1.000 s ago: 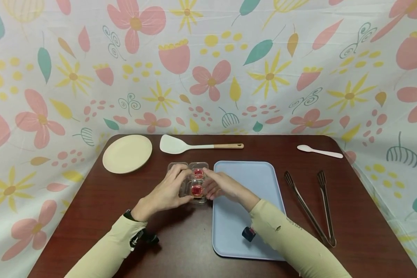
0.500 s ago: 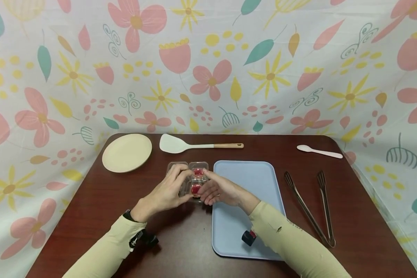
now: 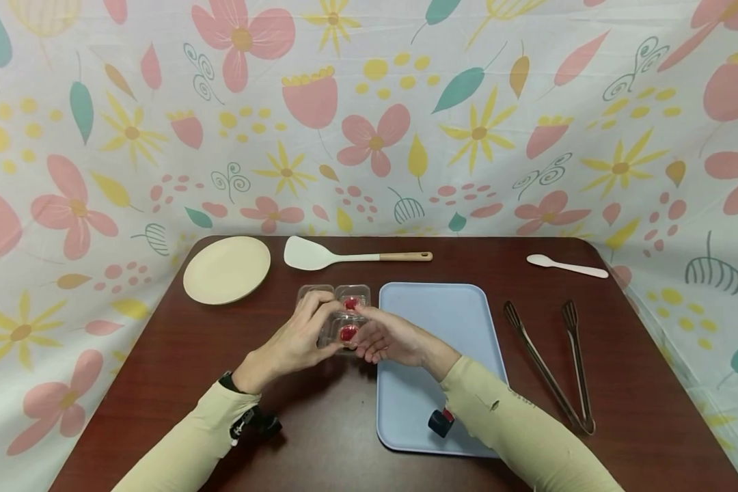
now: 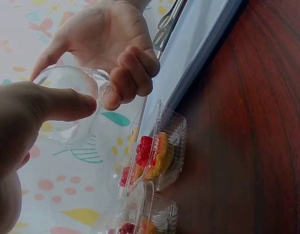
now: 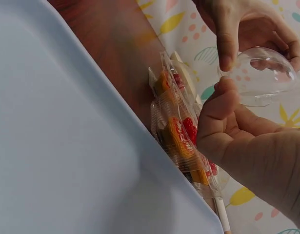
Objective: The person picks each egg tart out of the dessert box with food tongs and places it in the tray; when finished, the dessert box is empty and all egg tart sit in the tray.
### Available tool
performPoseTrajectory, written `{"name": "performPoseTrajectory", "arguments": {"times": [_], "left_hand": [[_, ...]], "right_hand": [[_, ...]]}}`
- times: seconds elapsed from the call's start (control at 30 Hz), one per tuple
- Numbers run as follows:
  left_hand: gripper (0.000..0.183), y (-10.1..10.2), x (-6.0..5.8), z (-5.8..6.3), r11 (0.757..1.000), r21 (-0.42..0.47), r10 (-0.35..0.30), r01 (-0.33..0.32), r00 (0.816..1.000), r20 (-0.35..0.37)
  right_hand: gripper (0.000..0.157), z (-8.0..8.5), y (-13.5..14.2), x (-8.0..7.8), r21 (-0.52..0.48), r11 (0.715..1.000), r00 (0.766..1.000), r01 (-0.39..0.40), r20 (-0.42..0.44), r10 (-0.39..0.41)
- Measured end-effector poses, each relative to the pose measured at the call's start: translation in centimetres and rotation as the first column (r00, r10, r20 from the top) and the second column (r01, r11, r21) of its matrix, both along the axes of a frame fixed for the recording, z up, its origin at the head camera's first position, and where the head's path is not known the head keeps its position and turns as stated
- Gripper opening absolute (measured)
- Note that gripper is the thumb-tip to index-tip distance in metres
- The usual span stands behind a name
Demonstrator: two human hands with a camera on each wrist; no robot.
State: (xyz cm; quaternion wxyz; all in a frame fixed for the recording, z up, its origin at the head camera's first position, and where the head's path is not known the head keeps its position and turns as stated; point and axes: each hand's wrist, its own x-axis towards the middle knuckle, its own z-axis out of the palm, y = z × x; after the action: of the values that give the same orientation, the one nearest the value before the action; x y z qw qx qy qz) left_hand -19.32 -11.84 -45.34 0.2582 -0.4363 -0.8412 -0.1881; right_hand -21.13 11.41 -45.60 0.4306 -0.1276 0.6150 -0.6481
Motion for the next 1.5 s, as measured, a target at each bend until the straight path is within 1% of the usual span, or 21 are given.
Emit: {"name": "performPoseTrajectory", "arguments": {"times": [0.17,0.3,0.47,0.6,0.73,0.77,0.83,0.97,1.0,1.07,1.13,1.2,1.33,1.43,1.5], "left_hand": [[0.067,0.0,0.1,-0.3,0.999,0.035,-0.012,0.012,1.0,0.013],[0.074,-0.2,0.3,-0.5,0.998,0.061,-0.014,0.012,0.999,0.028],[0.079,-0.4,0.5,-0.6,0.996,0.084,-0.018,0.013,0.998,0.06],[0.083,-0.6,0.5,-0.6,0.995,0.095,-0.027,0.018,0.994,0.101],[0.086,-0.8,0.7,-0.6,0.993,0.114,-0.047,0.03,0.989,0.142],[0.086,-0.8,0.7,-0.5,0.992,0.123,-0.054,0.035,0.986,0.156],[0.087,-0.8,0.9,-0.3,0.99,0.135,-0.062,0.036,0.979,0.194],[0.088,-1.0,1.3,-0.1,0.991,0.131,-0.067,0.028,0.952,0.299],[0.088,-1.0,1.4,-0.1,0.992,0.122,-0.063,0.025,0.944,0.324],[0.087,-1.1,1.7,-0.1,0.994,0.111,-0.06,0.021,0.93,0.364],[0.086,-1.1,1.8,0.0,0.995,0.103,-0.056,0.017,0.918,0.393],[0.085,-1.2,1.9,0.0,0.996,0.09,-0.044,0.007,0.906,0.42],[0.088,-1.4,2.0,0.3,0.999,0.034,0.01,-0.029,0.879,0.476],[0.092,-1.5,2.2,0.5,0.998,-0.011,0.058,-0.061,0.852,0.521],[0.091,-1.5,2.1,0.5,0.998,-0.024,0.067,-0.064,0.841,0.536]], "right_hand": [[0.059,0.0,0.0,0.0,0.01,1.0,0.999,0.011,-0.041,-0.01],[0.054,0.3,0.0,0.1,0.01,1.0,0.997,0.03,-0.074,-0.029],[0.056,0.8,-0.1,0.4,0.025,0.999,0.992,0.029,-0.125,-0.026],[0.059,1.0,0.0,0.6,0.034,0.999,0.983,0.04,-0.183,-0.033],[0.056,0.9,0.1,0.8,0.018,0.999,0.962,0.038,-0.272,-0.032],[0.054,0.8,0.2,0.9,0.02,0.999,0.951,0.038,-0.307,-0.03],[0.05,0.8,0.3,1.0,0.042,0.998,0.917,0.04,-0.398,-0.02],[0.043,0.7,0.5,1.1,0.139,0.987,0.828,0.075,-0.561,0.015],[0.042,0.6,0.5,1.2,0.158,0.984,0.812,0.083,-0.583,0.025],[0.039,0.6,0.6,1.3,0.179,0.98,0.795,0.092,-0.606,0.036],[0.035,0.6,0.6,1.4,0.177,0.98,0.78,0.092,-0.625,0.039],[0.032,0.5,0.6,1.5,0.172,0.98,0.759,0.096,-0.65,0.04],[0.031,0.3,0.6,1.6,0.16,0.981,0.687,0.108,-0.725,0.043],[0.035,0.2,0.6,1.7,0.153,0.981,0.642,0.117,-0.766,0.043],[0.037,0.0,0.6,1.8,0.15,0.981,0.618,0.124,-0.785,0.042]]}}
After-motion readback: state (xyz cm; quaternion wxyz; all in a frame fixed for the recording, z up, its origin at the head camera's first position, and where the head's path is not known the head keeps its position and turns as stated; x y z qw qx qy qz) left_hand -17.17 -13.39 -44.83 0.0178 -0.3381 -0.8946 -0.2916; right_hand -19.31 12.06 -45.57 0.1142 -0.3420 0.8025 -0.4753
